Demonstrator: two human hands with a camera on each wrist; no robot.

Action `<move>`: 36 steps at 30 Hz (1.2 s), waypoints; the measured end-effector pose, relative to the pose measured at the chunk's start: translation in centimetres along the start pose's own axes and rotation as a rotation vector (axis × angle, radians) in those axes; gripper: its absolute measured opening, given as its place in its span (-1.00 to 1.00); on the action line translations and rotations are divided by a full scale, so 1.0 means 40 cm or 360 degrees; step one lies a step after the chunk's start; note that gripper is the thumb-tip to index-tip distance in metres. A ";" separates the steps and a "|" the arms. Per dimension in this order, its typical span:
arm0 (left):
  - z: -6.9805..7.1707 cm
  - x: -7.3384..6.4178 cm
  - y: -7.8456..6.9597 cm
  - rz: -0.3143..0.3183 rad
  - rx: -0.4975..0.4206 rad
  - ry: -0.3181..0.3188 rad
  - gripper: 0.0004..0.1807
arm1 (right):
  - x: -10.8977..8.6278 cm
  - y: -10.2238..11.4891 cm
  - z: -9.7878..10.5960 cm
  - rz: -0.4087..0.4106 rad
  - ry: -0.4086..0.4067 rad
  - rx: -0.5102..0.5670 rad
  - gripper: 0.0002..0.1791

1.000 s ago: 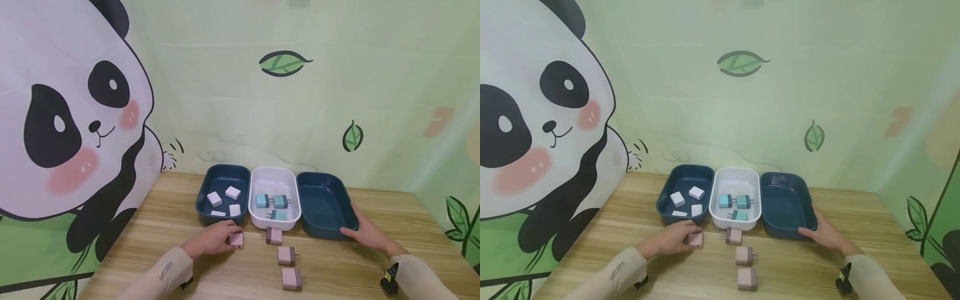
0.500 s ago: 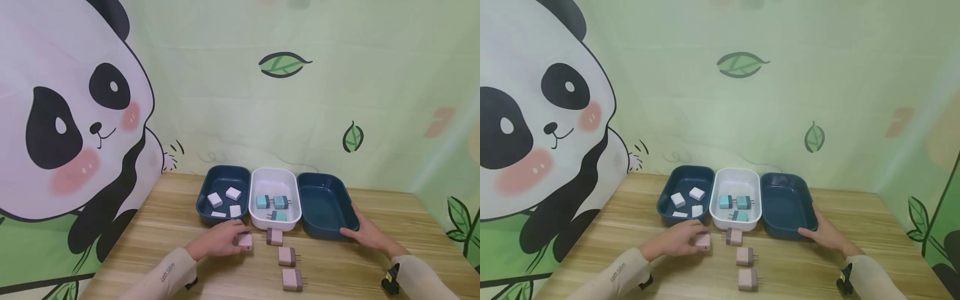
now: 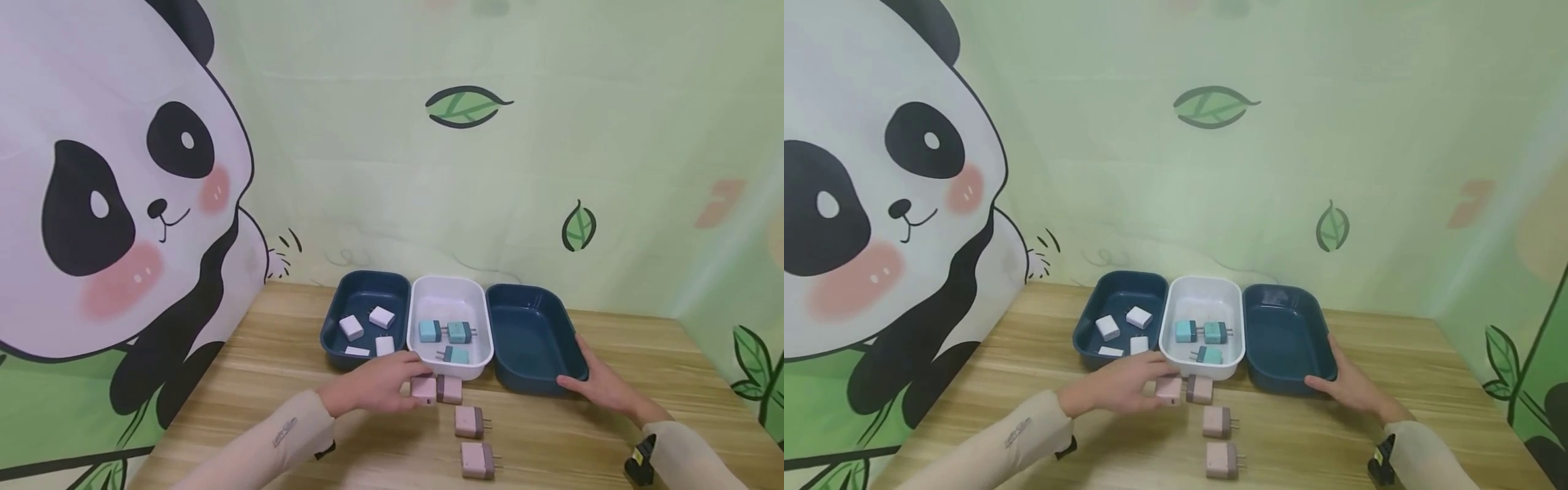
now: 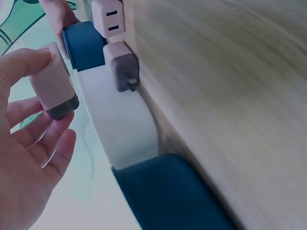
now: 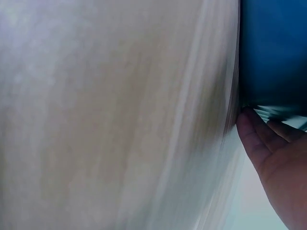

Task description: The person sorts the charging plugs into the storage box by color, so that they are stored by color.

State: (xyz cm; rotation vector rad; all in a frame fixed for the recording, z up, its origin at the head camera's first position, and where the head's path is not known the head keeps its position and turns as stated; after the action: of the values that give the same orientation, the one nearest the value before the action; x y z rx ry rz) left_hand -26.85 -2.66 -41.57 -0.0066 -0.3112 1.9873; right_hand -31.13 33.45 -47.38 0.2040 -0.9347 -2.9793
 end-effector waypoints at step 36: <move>0.036 0.270 0.019 0.0106 0.0038 -0.0203 -0.48 | -0.009 0.010 0.002 -0.0008 0.0039 0.0022 0.16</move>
State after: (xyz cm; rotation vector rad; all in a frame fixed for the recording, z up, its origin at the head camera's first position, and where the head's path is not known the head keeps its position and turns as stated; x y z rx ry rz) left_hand -32.35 6.38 -38.91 0.1271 -0.3737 2.0616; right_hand -30.79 33.20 -47.03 0.2426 -0.9542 -2.9687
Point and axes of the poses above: each hand's wrist, its own x-axis towards the middle knuckle, its own z-axis out of the back of the hand, y = z × x, the point moved 7 cm from there along x, towards the middle knuckle, and after that the axes turned 13 degrees about -z, right-handed, at the moved point
